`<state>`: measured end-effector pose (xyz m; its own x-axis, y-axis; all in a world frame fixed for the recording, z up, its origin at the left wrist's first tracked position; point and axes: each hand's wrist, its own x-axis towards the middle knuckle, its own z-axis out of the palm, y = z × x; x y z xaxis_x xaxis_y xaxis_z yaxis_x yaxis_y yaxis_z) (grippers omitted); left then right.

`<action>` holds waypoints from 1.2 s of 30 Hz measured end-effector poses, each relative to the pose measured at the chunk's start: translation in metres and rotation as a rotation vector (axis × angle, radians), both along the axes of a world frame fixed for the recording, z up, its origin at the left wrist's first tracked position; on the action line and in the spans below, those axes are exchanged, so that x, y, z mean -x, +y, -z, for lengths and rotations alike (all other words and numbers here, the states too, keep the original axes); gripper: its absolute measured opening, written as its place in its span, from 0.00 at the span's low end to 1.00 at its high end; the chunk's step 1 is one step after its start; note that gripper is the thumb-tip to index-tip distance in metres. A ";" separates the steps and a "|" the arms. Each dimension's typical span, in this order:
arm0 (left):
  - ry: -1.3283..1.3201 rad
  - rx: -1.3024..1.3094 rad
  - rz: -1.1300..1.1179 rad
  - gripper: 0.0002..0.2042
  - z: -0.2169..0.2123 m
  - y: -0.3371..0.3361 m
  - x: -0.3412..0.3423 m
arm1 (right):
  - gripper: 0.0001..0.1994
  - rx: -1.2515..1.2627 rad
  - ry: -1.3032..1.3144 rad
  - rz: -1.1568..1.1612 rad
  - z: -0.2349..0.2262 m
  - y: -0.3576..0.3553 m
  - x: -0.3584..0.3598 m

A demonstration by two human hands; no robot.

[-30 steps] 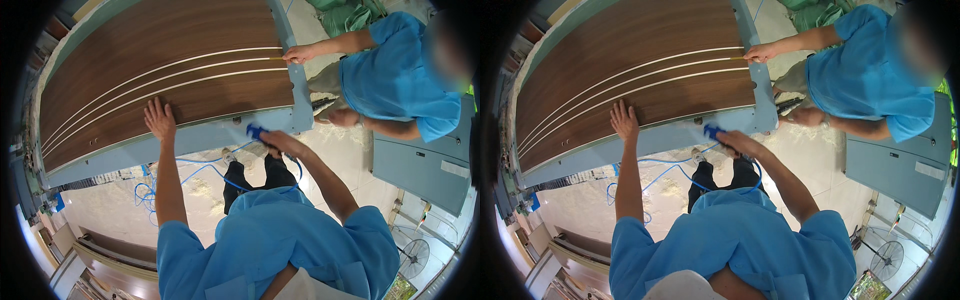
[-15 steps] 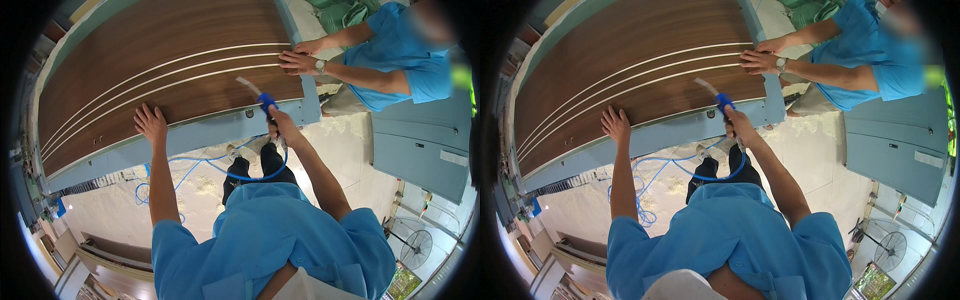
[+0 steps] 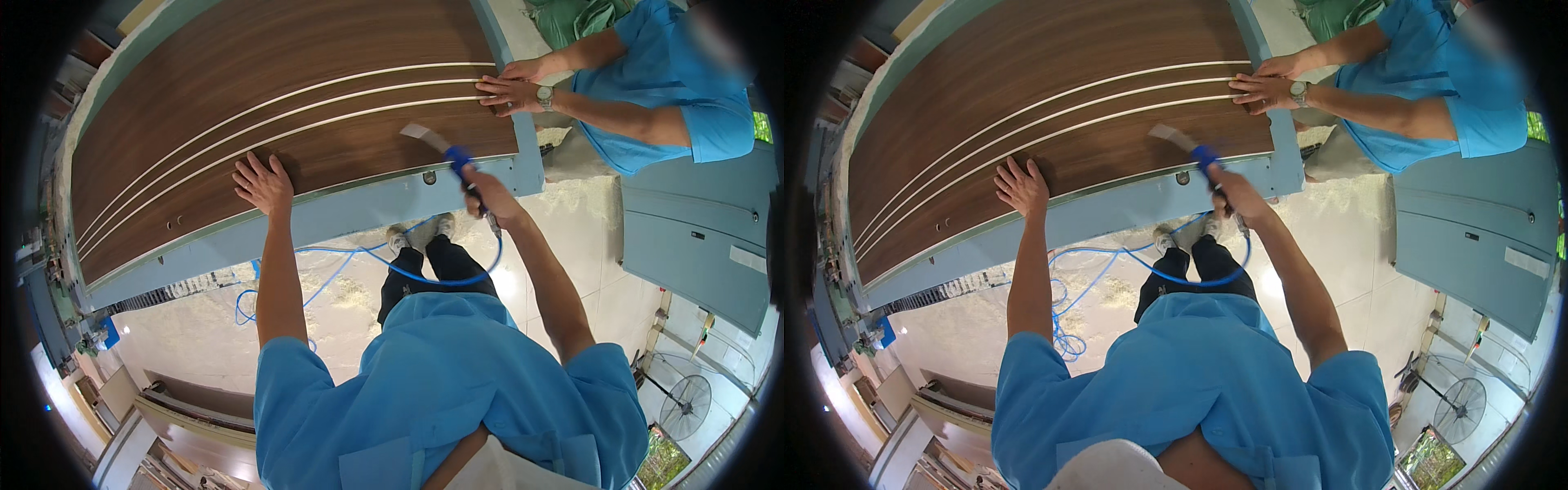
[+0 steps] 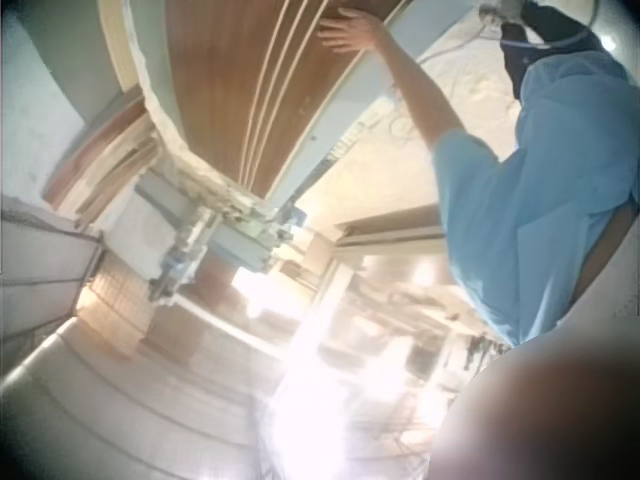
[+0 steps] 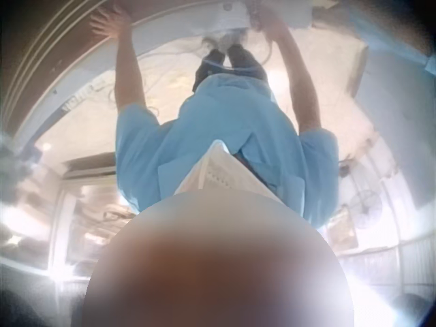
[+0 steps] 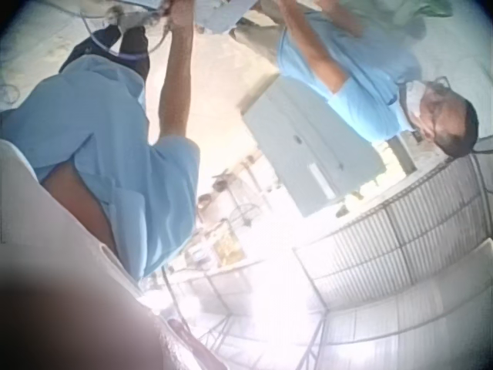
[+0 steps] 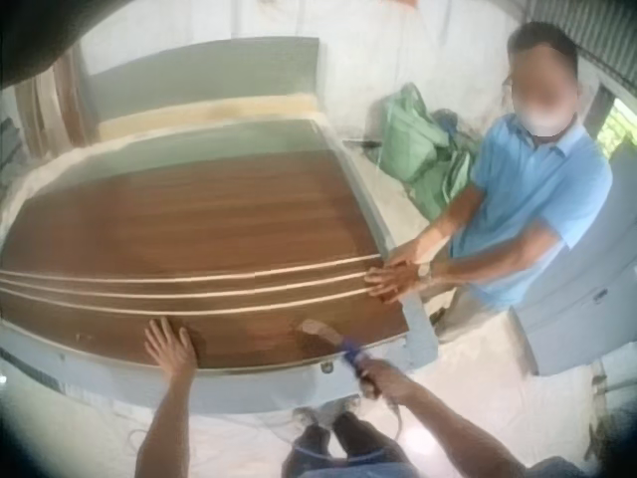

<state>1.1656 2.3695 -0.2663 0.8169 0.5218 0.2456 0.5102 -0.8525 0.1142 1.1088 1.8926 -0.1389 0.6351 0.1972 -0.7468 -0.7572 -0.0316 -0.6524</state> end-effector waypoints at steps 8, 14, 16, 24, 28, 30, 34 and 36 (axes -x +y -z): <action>0.129 0.027 0.023 0.33 -0.022 0.017 -0.014 | 0.25 -0.171 0.006 -0.034 0.004 0.025 -0.048; -0.005 0.051 0.053 0.34 -0.026 0.021 -0.021 | 0.28 -0.175 -0.099 0.464 0.029 0.007 -0.231; 0.024 0.052 0.046 0.34 -0.027 0.020 -0.024 | 0.28 -0.287 -0.148 0.574 0.039 0.001 -0.303; 0.094 0.098 -0.010 0.33 -0.038 0.023 -0.030 | 0.26 -0.420 -0.081 0.633 0.047 0.078 -0.519; 0.082 0.137 -0.004 0.35 -0.041 0.024 -0.032 | 0.24 -0.351 -0.050 0.293 0.031 0.179 -0.570; 0.160 0.162 -0.026 0.35 -0.042 0.024 -0.032 | 0.24 -0.282 -0.100 0.195 0.019 0.225 -0.588; 0.062 0.138 0.012 0.34 -0.043 0.025 -0.030 | 0.20 -0.245 -0.117 0.123 -0.003 0.320 -0.621; 0.079 0.170 0.027 0.34 -0.042 0.027 -0.030 | 0.21 -0.248 -0.232 0.107 -0.009 0.355 -0.624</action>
